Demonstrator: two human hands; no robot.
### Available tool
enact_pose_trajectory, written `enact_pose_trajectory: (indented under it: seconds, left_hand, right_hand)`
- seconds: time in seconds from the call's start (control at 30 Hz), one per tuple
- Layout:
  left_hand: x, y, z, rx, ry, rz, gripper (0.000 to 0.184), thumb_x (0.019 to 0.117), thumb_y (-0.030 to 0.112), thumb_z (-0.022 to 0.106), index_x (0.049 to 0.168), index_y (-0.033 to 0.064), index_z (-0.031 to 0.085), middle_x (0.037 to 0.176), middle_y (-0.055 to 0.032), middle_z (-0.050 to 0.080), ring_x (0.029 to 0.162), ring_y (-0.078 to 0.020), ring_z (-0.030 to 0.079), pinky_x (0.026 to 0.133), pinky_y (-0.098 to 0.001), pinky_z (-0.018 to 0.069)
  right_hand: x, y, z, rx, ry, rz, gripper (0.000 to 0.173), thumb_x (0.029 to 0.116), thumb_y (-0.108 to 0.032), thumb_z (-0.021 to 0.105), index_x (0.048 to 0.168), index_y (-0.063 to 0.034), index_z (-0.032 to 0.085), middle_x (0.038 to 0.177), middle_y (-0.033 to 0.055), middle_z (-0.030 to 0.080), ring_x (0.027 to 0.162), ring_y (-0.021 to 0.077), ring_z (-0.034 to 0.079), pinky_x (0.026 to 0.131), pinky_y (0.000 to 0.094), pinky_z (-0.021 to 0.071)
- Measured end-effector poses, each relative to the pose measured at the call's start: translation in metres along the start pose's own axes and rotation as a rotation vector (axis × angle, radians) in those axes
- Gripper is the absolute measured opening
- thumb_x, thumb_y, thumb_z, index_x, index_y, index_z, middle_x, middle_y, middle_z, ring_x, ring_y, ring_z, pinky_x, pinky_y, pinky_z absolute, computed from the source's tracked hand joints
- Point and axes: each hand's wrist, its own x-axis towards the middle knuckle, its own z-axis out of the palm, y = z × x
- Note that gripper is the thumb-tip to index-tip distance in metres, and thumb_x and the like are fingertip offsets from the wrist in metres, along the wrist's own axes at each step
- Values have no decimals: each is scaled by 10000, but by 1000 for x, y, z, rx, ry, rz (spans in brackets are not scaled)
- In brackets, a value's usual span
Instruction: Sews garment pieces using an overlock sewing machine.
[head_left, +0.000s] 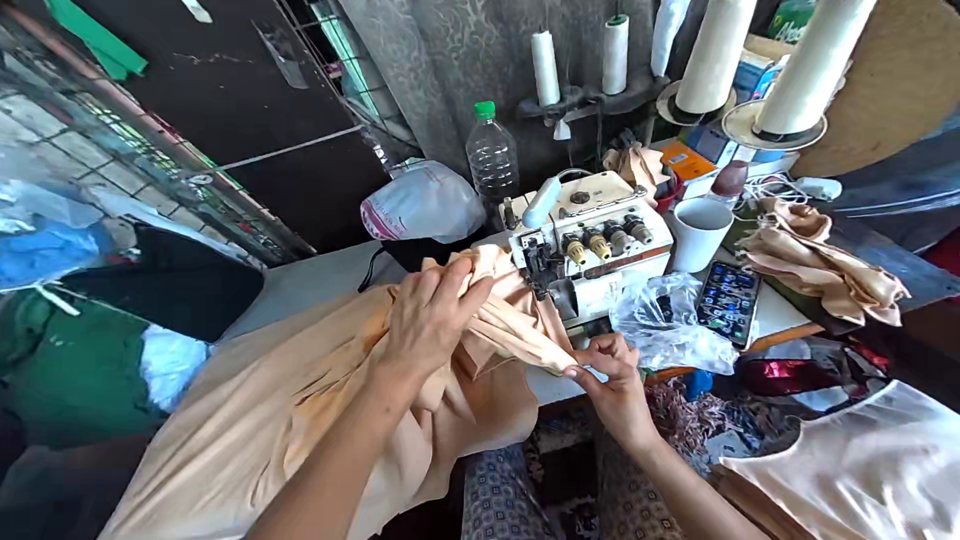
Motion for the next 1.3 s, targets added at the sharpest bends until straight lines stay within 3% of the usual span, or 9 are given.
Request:
enact_pose_trajectory:
  seconds: [0.07, 0.17, 0.3, 0.43, 0.53, 0.63, 0.73, 0.93, 1.3]
  left_hand:
    - [13, 6, -37, 38, -163, -106, 577, 720, -68, 804, 1233, 181, 716, 1391, -244, 562, 1121, -549, 567, 817, -691, 467]
    - [22, 28, -99, 82, -443, -261, 511, 617, 282, 977, 1054, 130, 760, 1307, -253, 583, 1170, -582, 512, 804, -750, 431]
    - [14, 58, -109, -199, -512, 63, 283, 850, 405, 758, 873, 124, 789, 1295, -109, 685, 1324, -471, 521, 990, -744, 403]
    - [2, 69, -71, -295, -712, 452, 446, 922, 456, 687, 690, 75, 687, 755, -73, 683, 873, -286, 693, 1064, -553, 411]
    - [8, 57, -83, -83, -810, 129, 423, 931, 431, 712, 935, 10, 746, 881, -184, 724, 876, -374, 716, 939, -580, 502]
    - [8, 26, -101, 27, -688, -146, 338, 967, 346, 696, 1057, 25, 746, 978, -189, 725, 905, -391, 713, 827, -603, 520]
    - [-18, 11, -103, 28, -450, -86, 291, 1010, 289, 582, 943, 61, 750, 829, -129, 697, 751, -325, 703, 708, -539, 526]
    - [-50, 15, -99, 10, -314, -96, 370, 1032, 325, 504, 936, 74, 758, 828, -100, 687, 763, -287, 699, 730, -495, 532]
    - [-79, 10, -97, -323, -360, -261, 218, 981, 276, 610, 904, 110, 730, 841, -46, 718, 857, -268, 705, 841, -576, 488]
  right_hand:
    - [16, 1, 11, -6, 6, 22, 158, 872, -384, 758, 908, -246, 826, 972, -27, 635, 1036, 165, 547, 934, 458, 381]
    - [39, 7, 23, -12, -10, 61, 156, 864, -310, 766, 940, -192, 833, 999, 51, 647, 1048, 286, 558, 884, 567, 392]
    - [67, 7, 25, -64, -43, 104, 142, 859, -267, 760, 957, -203, 840, 1021, 101, 656, 1110, 395, 529, 884, 643, 374]
    - [70, 8, 22, -93, -94, 97, 153, 877, -262, 727, 979, -251, 840, 1023, 69, 643, 1131, 370, 514, 895, 633, 356]
    - [72, 8, 19, -147, -119, 68, 169, 869, -219, 714, 981, -243, 839, 1038, 97, 661, 1125, 394, 530, 883, 644, 367]
    - [74, -4, 10, -237, -205, -14, 209, 833, -265, 734, 1022, -255, 823, 1113, 119, 658, 1152, 433, 514, 856, 659, 372]
    - [78, -22, 9, -236, -309, -137, 270, 868, -392, 648, 1049, -276, 811, 1166, 77, 650, 1186, 404, 498, 871, 640, 356]
    - [98, -52, 41, -238, -524, -374, 208, 975, -284, 644, 1089, -223, 807, 1085, -10, 741, 1139, 293, 600, 941, 608, 379]
    - [129, -77, 70, -356, -998, -385, 128, 950, -194, 710, 939, -111, 807, 930, 68, 732, 1065, 276, 604, 1002, 563, 327]
